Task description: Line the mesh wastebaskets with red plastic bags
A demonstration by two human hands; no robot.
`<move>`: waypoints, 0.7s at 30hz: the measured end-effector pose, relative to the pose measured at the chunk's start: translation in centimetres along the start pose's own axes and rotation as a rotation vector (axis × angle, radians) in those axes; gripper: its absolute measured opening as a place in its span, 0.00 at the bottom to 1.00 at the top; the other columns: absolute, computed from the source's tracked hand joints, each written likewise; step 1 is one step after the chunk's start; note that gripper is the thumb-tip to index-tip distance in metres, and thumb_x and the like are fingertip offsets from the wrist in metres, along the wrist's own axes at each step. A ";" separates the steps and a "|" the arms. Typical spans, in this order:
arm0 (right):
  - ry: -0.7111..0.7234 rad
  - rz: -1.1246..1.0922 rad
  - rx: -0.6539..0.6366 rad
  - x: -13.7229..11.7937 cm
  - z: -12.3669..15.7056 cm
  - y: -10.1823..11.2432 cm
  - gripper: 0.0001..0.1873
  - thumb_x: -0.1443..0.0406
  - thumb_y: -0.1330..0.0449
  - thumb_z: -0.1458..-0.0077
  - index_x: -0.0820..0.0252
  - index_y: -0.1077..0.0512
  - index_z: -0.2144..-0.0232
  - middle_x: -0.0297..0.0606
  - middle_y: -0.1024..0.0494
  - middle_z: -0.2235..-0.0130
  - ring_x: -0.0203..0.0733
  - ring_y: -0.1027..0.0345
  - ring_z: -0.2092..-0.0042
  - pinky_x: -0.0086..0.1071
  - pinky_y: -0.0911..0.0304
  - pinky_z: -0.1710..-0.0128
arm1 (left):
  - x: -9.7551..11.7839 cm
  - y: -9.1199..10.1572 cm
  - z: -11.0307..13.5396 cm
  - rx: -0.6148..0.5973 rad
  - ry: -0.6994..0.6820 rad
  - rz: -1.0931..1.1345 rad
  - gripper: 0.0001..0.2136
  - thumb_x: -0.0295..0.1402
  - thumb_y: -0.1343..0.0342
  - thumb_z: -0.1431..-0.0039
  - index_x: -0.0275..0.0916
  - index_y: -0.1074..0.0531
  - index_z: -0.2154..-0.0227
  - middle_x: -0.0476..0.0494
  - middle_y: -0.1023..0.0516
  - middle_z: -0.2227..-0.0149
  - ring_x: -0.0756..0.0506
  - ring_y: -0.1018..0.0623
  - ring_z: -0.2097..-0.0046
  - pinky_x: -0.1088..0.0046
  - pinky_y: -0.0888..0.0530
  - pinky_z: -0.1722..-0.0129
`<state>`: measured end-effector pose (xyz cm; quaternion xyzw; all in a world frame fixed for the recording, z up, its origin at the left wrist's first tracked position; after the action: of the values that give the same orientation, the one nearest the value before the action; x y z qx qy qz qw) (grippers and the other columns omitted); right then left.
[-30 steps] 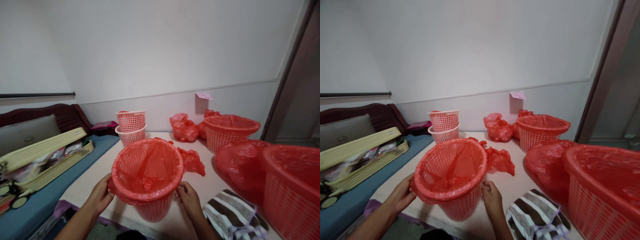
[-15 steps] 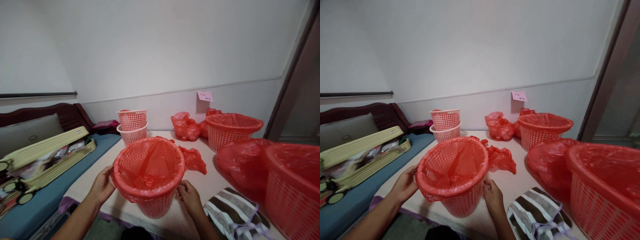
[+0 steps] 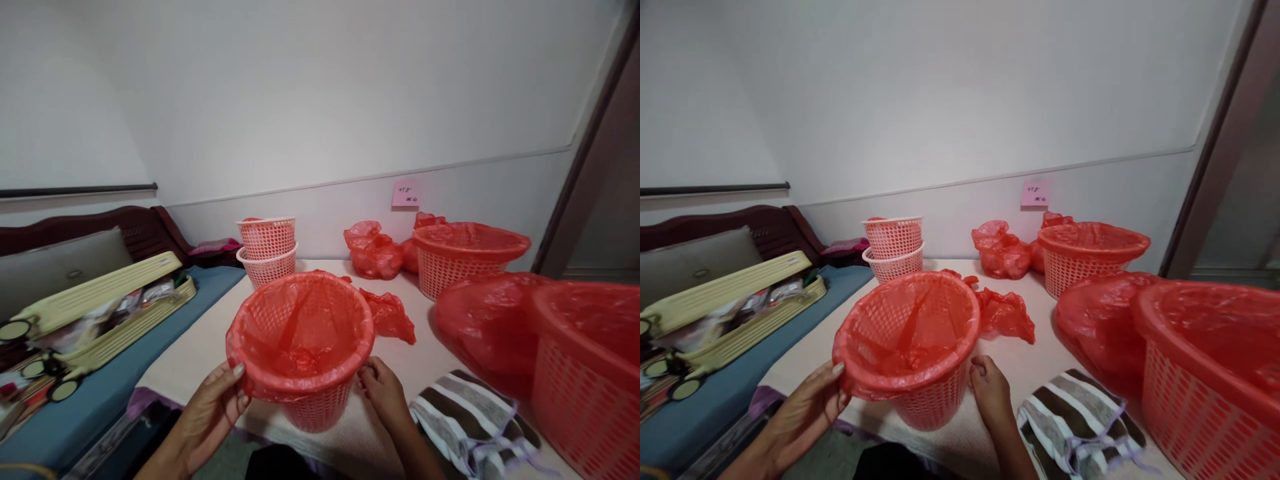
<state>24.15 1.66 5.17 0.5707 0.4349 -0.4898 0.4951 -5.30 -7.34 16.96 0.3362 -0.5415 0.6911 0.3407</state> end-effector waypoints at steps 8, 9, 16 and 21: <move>0.021 0.069 0.014 -0.2 0.2 -0.2 0.16 0.57 0.49 0.53 0.58 0.28 0.67 0.36 0.23 0.72 0.42 0.29 0.71 0.32 0.37 0.72 | -1.5 -0.1 0.9 0.140 0.028 0.163 0.07 0.18 0.47 0.43 0.33 0.26 0.71 0.46 0.22 0.75 0.52 0.24 0.78 0.78 0.24 0.79; 0.022 0.075 0.017 -0.2 0.2 -0.2 0.16 0.57 0.49 0.53 0.58 0.28 0.67 0.36 0.23 0.72 0.42 0.29 0.71 0.32 0.37 0.72 | -1.7 0.0 0.9 0.158 0.035 0.198 0.08 0.18 0.48 0.42 0.33 0.26 0.71 0.46 0.22 0.75 0.52 0.24 0.78 0.79 0.25 0.80; 0.029 0.099 0.014 0.0 0.2 0.0 0.13 0.58 0.49 0.53 0.57 0.29 0.70 0.35 0.24 0.73 0.41 0.30 0.71 0.32 0.37 0.72 | -2.1 -0.1 0.9 0.192 0.031 0.238 0.08 0.19 0.50 0.40 0.34 0.27 0.69 0.48 0.23 0.75 0.54 0.25 0.79 0.81 0.25 0.79; 0.025 0.094 0.004 0.1 0.1 -0.1 0.13 0.58 0.50 0.53 0.57 0.30 0.69 0.34 0.25 0.74 0.41 0.31 0.72 0.32 0.38 0.73 | -2.5 -0.6 1.3 0.190 0.025 0.244 0.05 0.22 0.47 0.41 0.35 0.28 0.69 0.51 0.26 0.76 0.55 0.29 0.81 0.82 0.29 0.84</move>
<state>24.09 1.55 5.01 0.5976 0.4126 -0.4599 0.5111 -3.29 -8.73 15.44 0.2901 -0.5059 0.7798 0.2276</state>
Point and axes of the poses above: each hand's wrist, its own z-axis away from the middle knuckle, its own y-axis out of the back of the hand, x = y × z, the point moved 7 cm from there along -z, towards the middle knuckle
